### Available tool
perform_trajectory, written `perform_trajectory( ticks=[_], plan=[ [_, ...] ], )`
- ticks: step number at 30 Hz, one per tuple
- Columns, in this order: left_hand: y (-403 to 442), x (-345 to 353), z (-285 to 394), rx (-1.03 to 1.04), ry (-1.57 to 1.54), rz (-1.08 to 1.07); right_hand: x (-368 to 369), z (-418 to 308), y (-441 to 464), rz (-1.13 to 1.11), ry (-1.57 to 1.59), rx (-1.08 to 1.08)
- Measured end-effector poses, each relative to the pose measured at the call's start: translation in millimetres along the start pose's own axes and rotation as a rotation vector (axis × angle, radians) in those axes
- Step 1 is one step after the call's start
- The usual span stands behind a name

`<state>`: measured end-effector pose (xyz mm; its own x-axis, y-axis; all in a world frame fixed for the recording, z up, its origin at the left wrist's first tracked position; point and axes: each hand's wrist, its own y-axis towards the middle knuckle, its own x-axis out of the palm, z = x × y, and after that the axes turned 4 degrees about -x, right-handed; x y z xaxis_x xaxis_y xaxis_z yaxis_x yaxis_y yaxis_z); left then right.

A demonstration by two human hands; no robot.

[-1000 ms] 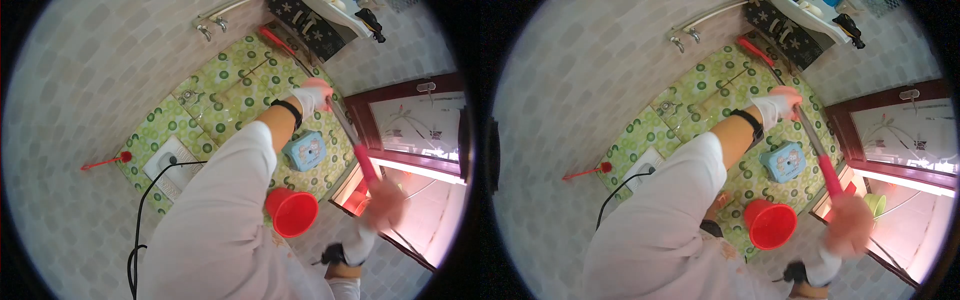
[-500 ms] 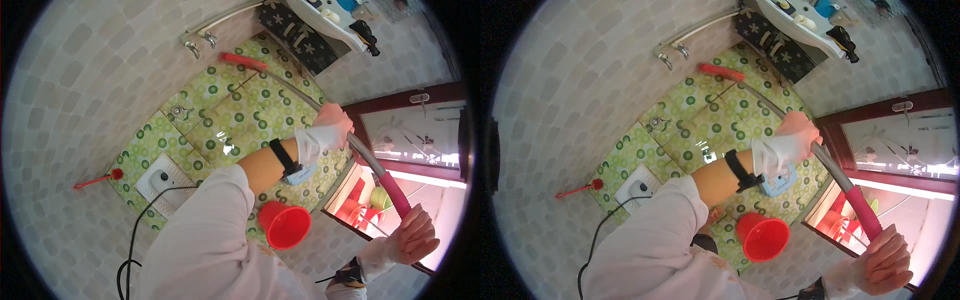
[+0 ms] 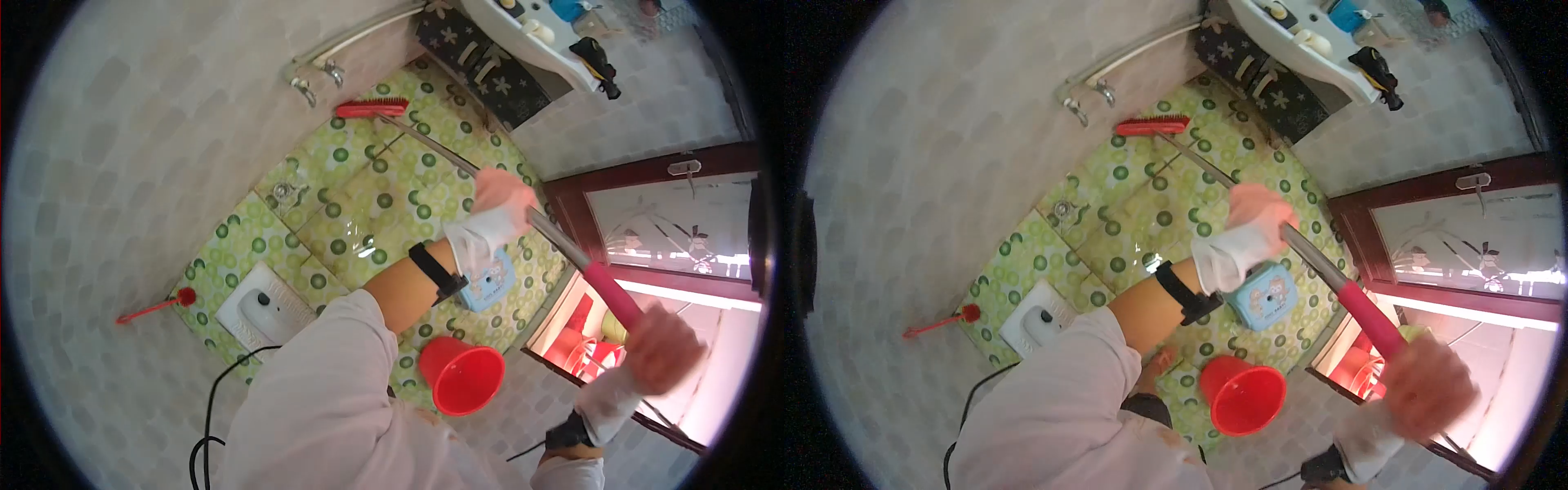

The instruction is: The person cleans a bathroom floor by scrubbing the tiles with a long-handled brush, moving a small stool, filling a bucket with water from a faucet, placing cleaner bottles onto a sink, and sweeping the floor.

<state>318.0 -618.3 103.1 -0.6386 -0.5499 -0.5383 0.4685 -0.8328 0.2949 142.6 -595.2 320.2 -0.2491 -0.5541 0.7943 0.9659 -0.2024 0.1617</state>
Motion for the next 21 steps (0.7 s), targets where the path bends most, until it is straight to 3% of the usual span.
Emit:
perform_trajectory(
  ticks=[1, 4, 7, 9, 10, 12, 14, 15, 17, 18, 19, 20, 21],
  plan=[
    [9, -11, 21, 0.055, 0.032, -0.093, 5, 9, 0, 0.192, 0.731, 0.192],
    [32, 3, 29, 0.17, 0.004, -0.211, -7, -5, -17, 0.028, 1.584, 0.476],
    [70, 29, -33, 0.399, -0.074, -0.05, -36, -37, -34, -0.173, 2.433, 0.777],
    [69, 48, -77, 0.473, -0.106, 0.052, -92, -62, 18, -0.566, 2.994, 1.0],
    [63, 49, -90, 0.448, -0.09, 0.05, -123, -67, 36, -0.584, 3.046, 1.215],
    [53, 42, -108, 0.387, -0.05, 0.064, -125, -76, 38, -0.442, 3.08, 1.169],
    [34, 37, -100, 0.351, -0.037, 0.033, -103, -51, 39, -0.306, 3.378, 1.924],
    [28, 30, -88, 0.32, -0.095, 0.092, -89, -48, 33, 0.166, 3.421, 1.636],
    [6, 18, -56, 0.127, -0.175, 0.185, -79, -24, 34, 0.062, 3.391, 1.713],
    [-13, 19, -45, 0.132, -0.182, 0.181, -79, -22, 33, 0.036, 3.384, 1.74],
    [-32, 25, -38, -0.171, -0.62, 0.228, -80, -12, 30, -0.242, 3.452, 1.483],
    [-46, 11, -29, -0.372, -1.048, 0.133, -82, -2, 31, -0.498, 3.48, 1.221],
    [-60, -2, -19, -0.621, -1.468, 0.133, -89, 1, 33, -0.178, 3.515, 0.91]
  ],
)
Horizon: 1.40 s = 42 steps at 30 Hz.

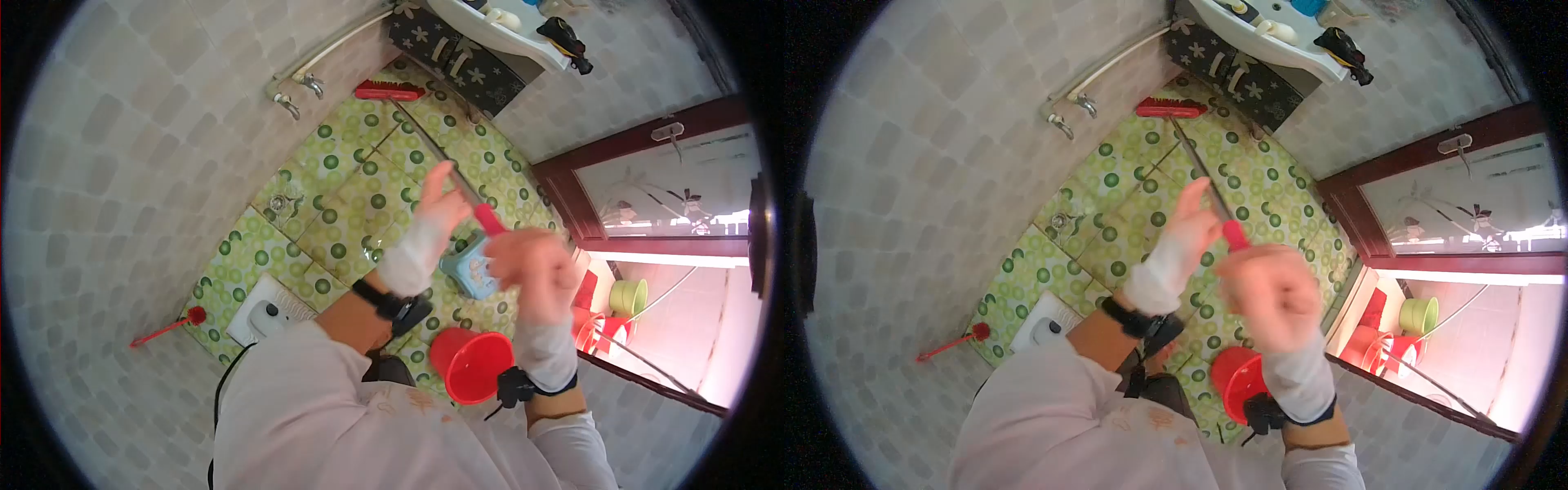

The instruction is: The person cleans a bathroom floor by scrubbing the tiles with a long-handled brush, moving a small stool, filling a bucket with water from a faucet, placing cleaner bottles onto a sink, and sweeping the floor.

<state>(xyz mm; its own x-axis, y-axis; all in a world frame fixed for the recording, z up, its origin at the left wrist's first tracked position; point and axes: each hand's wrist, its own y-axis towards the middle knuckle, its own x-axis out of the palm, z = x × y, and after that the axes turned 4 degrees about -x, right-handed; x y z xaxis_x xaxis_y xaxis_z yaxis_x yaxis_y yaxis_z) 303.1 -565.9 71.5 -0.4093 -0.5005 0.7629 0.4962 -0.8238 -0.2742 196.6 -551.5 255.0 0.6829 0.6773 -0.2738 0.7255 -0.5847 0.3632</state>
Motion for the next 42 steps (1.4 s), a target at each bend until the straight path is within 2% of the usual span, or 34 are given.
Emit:
perform_trajectory(
  ticks=[1, 2, 4, 5, 6, 7, 8, 9, 10, 11, 12, 13, 15, 16, 17, 20, 22, 25, 27, 28, 29, 31, 33, 35, 37, 39, 41, 42],
  plan=[
    [-32, 3, 36, -0.255, -0.364, -0.085, 8, 7, -2, -0.197, -0.059, -0.134],
    [-65, 8, 62, -0.256, -0.365, -0.058, 15, 14, -6, -0.206, -0.04, -0.117],
    [-126, -1, 87, -0.324, -0.261, 0.03, 37, 27, -26, -0.503, 0.401, 0.221],
    [-150, -14, 88, -0.347, -0.23, 0.083, 40, 31, -30, -0.454, 0.472, 0.53],
    [-164, -38, 78, -0.48, -0.269, 0.04, 39, 37, -32, -0.402, 0.527, 0.835],
    [-179, -55, 75, -0.613, -0.311, -0.011, 43, 52, -37, -0.429, 0.556, 0.855],
    [-200, -58, 86, -0.689, -0.252, 0.038, 49, 76, -45, -0.329, 0.418, 0.834],
    [-215, -66, 93, -0.68, -0.247, 0.057, 57, 99, -52, -0.221, 0.276, 0.8],
    [-225, -75, 101, -0.686, -0.042, 0.106, 64, 121, -56, -0.226, 0.291, 0.789],
    [-234, -81, 104, -0.693, 0.16, 0.156, 73, 142, -63, -0.189, 0.294, 0.886],
    [-239, -87, 100, -0.684, 0.043, 0.208, 82, 159, -68, -0.148, 0.295, 0.981],
    [-242, -93, 100, -0.673, 0.059, 0.2, 97, 168, -68, -0.142, 0.302, 0.963],
    [-246, -107, 101, -0.712, 0.197, 0.194, 134, 181, -64, -0.002, 0.284, 1.17],
    [-249, -106, 105, -0.756, 0.225, 0.258, 149, 202, -65, -0.042, 0.606, 1.213],
    [-250, -106, 112, -0.796, 0.255, 0.318, 163, 217, -58, -0.09, 0.929, 1.223],
    [-237, -116, 145, -0.824, 0.316, 0.315, 210, 222, -24, 0.048, 0.911, 1.244],
    [-207, -129, 172, -0.878, 0.343, 0.283, 245, 254, -7, 0.259, 0.657, 1.199],
    [-135, -171, 194, -0.864, 0.268, 0.144, 265, 333, 34, 0.375, 0.558, 1.161],
    [-62, -192, 218, -0.856, 0.244, 0.101, 266, 407, 78, 0.346, 0.531, 1.124],
    [-32, -203, 229, -0.829, 0.213, 0.061, 284, 416, 91, 0.363, 0.534, 1.125],
    [-19, -216, 242, -0.848, 0.22, 0.057, 307, 415, 102, 0.345, 0.54, 1.134],
    [8, -231, 271, -0.782, 0.034, 0.174, 339, 408, 130, 0.314, 0.527, 1.145],
    [-1, -246, 276, -0.63, 0.385, 0.035, 356, 395, 151, 0.291, 0.517, 1.17],
    [-6, -255, 275, -1.056, 0.193, 0.282, 349, 379, 158, 0.31, 0.518, 1.179],
    [-3, -240, 262, -1.103, 0.247, 0.232, 337, 364, 157, 0.544, 0.339, 1.329],
    [12, -237, 261, -1.147, 0.287, 0.191, 309, 401, 155, 0.471, 0.387, 1.296],
    [48, -239, 265, -0.999, 0.357, 0.159, 303, 417, 175, 0.397, 0.438, 1.258],
    [59, -260, 271, -0.984, 0.213, 0.132, 314, 417, 189, 0.409, 0.433, 1.211]
  ],
)
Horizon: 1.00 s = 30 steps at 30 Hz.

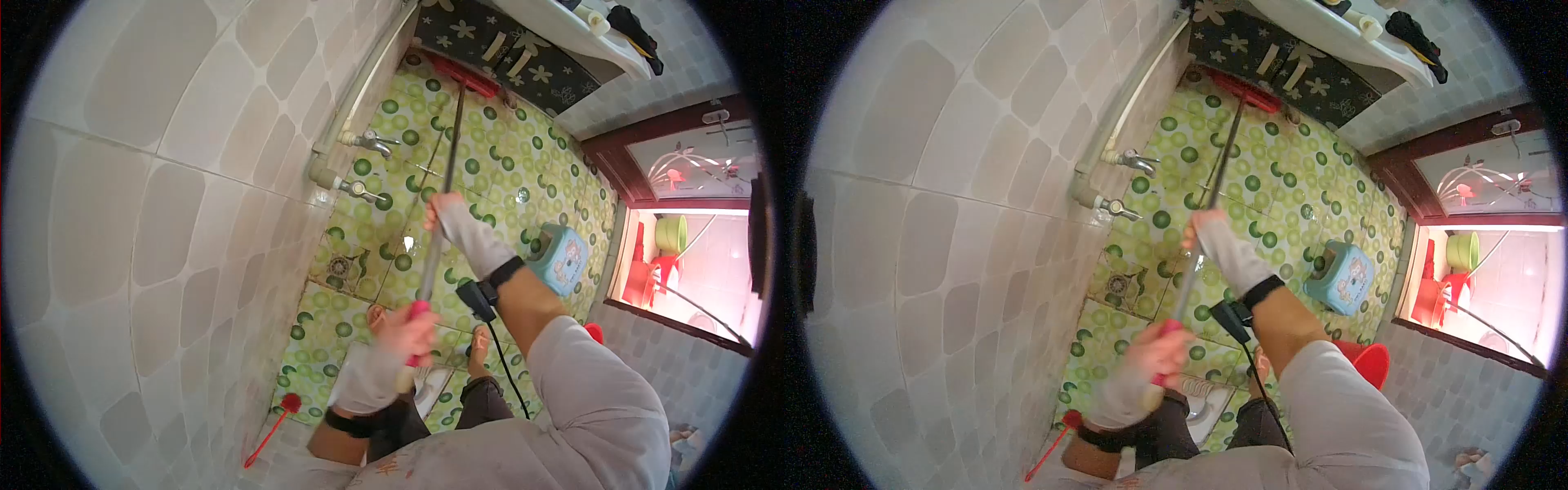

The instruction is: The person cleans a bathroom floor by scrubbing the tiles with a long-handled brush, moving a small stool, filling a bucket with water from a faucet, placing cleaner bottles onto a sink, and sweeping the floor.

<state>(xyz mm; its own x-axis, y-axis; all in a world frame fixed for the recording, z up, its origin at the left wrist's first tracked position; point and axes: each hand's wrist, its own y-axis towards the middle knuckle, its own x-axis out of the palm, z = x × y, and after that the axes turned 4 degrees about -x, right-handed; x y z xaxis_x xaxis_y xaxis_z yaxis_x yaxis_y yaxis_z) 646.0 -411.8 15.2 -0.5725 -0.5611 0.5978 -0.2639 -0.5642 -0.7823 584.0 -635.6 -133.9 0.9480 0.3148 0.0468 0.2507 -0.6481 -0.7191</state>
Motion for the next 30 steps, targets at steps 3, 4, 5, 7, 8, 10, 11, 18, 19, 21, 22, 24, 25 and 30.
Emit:
perform_trajectory(
  ticks=[3, 4, 5, 7, 8, 10, 11, 18, 19, 21, 22, 24, 25, 30],
  plan=[
    [-29, -38, -2, -0.039, 0.044, 0.056, 48, 19, -15, -0.055, -0.121, 0.121],
    [-34, -40, -21, -0.094, -0.012, 0.08, 47, 35, -31, -0.093, -0.005, 0.137],
    [-40, -40, -41, -0.155, -0.076, 0.11, 42, 44, -45, -0.08, 0.011, 0.135],
    [-42, -16, -51, -0.157, 0.011, 0.094, 34, 41, -64, 0.098, 0.002, 0.152],
    [-41, -8, -53, -0.154, 0.081, 0.083, 29, 30, -63, 0.098, -0.001, 0.146],
    [-18, -3, -35, -0.135, 0.041, 0.011, 11, 7, -53, 0.14, -0.131, 0.047],
    [-4, -7, -25, -0.121, 0.0, -0.051, 3, 5, -31, 0.139, -0.131, 0.05],
    [-35, -42, -60, -0.254, 0.045, 0.14, 2, 40, -47, -0.139, -0.068, 0.141],
    [-49, -33, -70, -0.316, 0.106, 0.161, 4, 41, -67, -0.071, -0.076, 0.178],
    [-49, -1, -64, -0.294, 0.129, 0.146, 12, 40, -88, 0.04, -0.109, 0.254],
    [-44, 10, -60, -0.292, 0.151, 0.121, 0, 36, -76, -0.017, -0.135, 0.172],
    [-11, 26, -25, -0.23, 0.118, 0.071, -34, 28, -29, -0.412, -0.513, -0.281],
    [2, 27, -15, -0.161, 0.078, 0.027, -40, 17, -12, -0.53, -0.623, -0.447],
    [-31, -16, -56, -0.239, 0.159, 0.082, -28, 65, -39, -0.57, -0.783, -0.599]
  ],
)
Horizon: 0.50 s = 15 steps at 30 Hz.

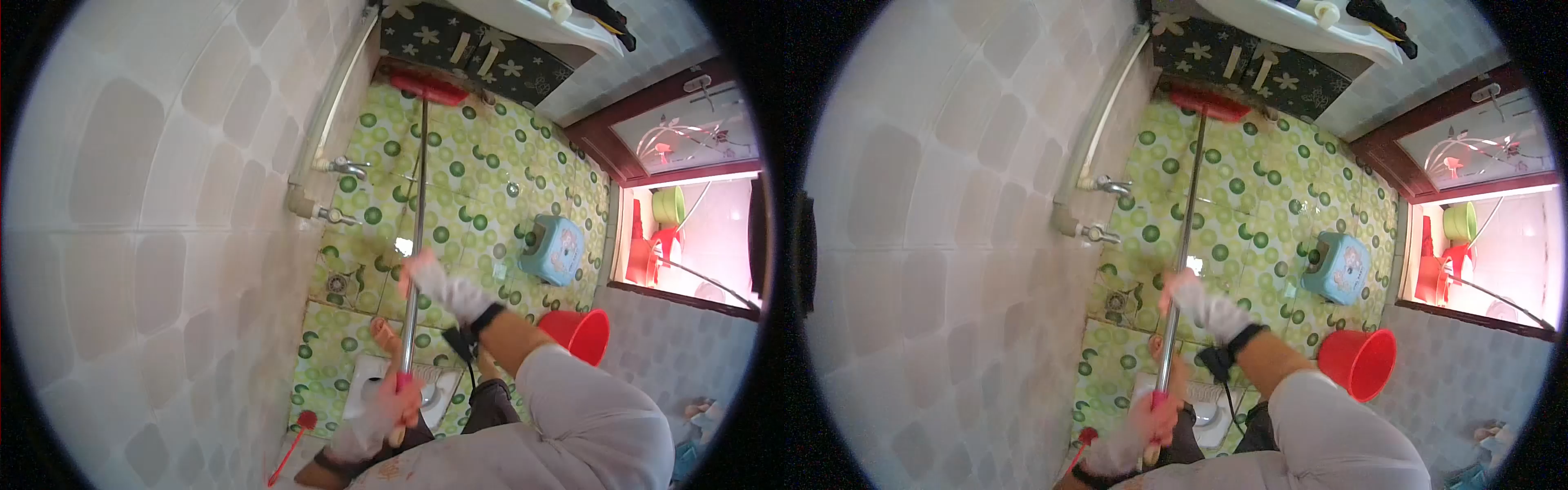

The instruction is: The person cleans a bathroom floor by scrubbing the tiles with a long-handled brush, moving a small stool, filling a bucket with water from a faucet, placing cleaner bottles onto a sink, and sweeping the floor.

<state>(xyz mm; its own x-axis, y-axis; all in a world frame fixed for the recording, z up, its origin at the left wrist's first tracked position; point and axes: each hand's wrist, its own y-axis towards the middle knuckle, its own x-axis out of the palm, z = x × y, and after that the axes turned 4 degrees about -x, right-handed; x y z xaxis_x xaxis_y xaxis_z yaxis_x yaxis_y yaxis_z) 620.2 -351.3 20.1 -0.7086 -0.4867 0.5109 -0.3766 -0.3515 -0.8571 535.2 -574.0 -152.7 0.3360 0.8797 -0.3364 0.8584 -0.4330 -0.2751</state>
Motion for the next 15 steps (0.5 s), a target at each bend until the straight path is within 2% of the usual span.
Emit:
perform_trajectory(
  ticks=[1, 2, 4, 6, 7, 8, 10, 12, 14, 15],
  plan=[
    [-9, 4, -10, -0.001, 0.007, -0.003, 19, 3, -9, -0.003, -0.098, -0.022],
    [-19, 11, -17, -0.054, 0.008, 0.035, 37, 3, -12, 0.243, 0.225, 0.398],
    [-16, 16, -15, -0.067, -0.017, 0.045, 24, 15, -10, 0.199, 0.07, 0.284],
    [19, 10, 26, 0.055, -0.205, -0.254, -46, 0, 24, 0.018, 0.082, 0.271],
    [22, 12, 38, 0.057, -0.206, -0.257, -65, -13, 44, 0.124, 0.568, 0.785],
    [24, 14, 47, 0.07, -0.162, -0.173, -64, -10, 49, 0.126, 0.565, 0.784],
    [18, 7, 33, 0.109, -0.097, -0.039, -50, 0, 46, -0.369, -0.519, 0.104],
    [-14, -7, 2, -0.005, -0.01, 0.094, 9, 18, 20, -0.235, -0.589, -0.35],
    [-40, -37, -56, -0.097, -0.077, 0.039, 26, 25, 4, -0.199, -0.616, -0.285],
    [-45, -30, -52, -0.099, -0.065, 0.041, 34, 27, 0, -0.173, -0.641, -0.228]
  ],
)
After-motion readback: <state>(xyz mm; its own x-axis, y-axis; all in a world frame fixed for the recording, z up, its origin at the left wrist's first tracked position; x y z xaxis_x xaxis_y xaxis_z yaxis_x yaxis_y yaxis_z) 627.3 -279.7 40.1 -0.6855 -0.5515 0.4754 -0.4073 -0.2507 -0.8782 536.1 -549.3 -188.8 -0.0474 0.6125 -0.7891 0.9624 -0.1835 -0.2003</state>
